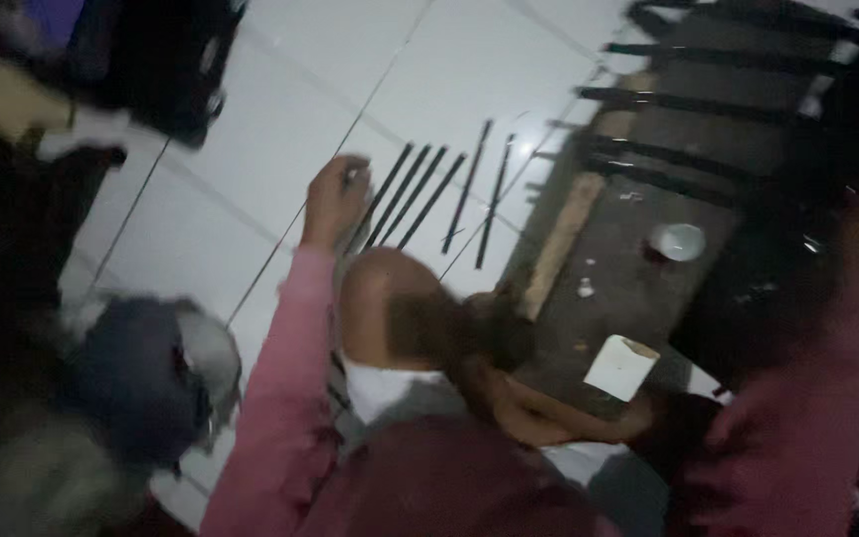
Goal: The person sits on the floor and repeatedly sharpens thin black rods using a fixed sharpening tool. They pick up each rod, rub it against the tool, and place it back on the floor.
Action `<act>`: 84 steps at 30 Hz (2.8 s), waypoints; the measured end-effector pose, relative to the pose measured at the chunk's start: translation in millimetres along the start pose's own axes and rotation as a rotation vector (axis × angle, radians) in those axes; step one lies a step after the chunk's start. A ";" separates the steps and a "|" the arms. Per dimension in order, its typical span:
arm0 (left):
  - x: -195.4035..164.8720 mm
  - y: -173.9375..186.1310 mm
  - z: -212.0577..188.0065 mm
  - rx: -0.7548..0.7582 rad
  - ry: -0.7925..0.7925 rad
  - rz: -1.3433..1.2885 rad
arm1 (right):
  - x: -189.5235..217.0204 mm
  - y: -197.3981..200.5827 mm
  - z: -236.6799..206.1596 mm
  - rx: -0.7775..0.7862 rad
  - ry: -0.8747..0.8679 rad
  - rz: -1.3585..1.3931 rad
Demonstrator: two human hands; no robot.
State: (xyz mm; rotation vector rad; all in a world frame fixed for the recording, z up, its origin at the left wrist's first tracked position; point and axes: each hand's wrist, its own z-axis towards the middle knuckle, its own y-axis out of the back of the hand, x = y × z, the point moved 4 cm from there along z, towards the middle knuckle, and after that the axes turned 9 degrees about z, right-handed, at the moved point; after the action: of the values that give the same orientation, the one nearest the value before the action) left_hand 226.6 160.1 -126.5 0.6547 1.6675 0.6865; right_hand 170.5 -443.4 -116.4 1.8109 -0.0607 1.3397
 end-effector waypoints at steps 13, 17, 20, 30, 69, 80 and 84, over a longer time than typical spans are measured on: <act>12.3 -60.0 36.2 0.147 -0.099 0.617 | -130.2 114.3 -260.1 -0.125 -0.146 -0.106; 18.4 -64.4 38.8 0.252 0.006 0.641 | -139.2 127.2 -271.8 -0.083 0.050 -0.195; 13.3 -53.7 42.2 0.151 -0.073 0.592 | -133.2 131.2 -267.7 -0.009 0.114 -0.255; -84.8 36.4 -37.2 0.162 -0.293 -0.401 | 18.1 78.6 -293.7 0.134 0.353 -0.233; -222.2 -4.1 -254.0 0.286 -1.175 -0.011 | 116.9 63.6 -356.2 0.316 0.659 0.143; -223.6 3.4 -251.2 0.237 -1.162 -0.020 | 116.8 73.4 -359.2 0.211 0.715 0.194; -220.6 12.0 -244.7 0.266 -1.141 -0.005 | 118.6 82.0 -354.2 0.236 0.685 0.091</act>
State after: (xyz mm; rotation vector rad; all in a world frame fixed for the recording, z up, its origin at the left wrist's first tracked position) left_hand 28.0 -17.3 67.9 0.9785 0.6820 0.0064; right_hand -88.7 -214.3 46.8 1.4490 0.4003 2.0327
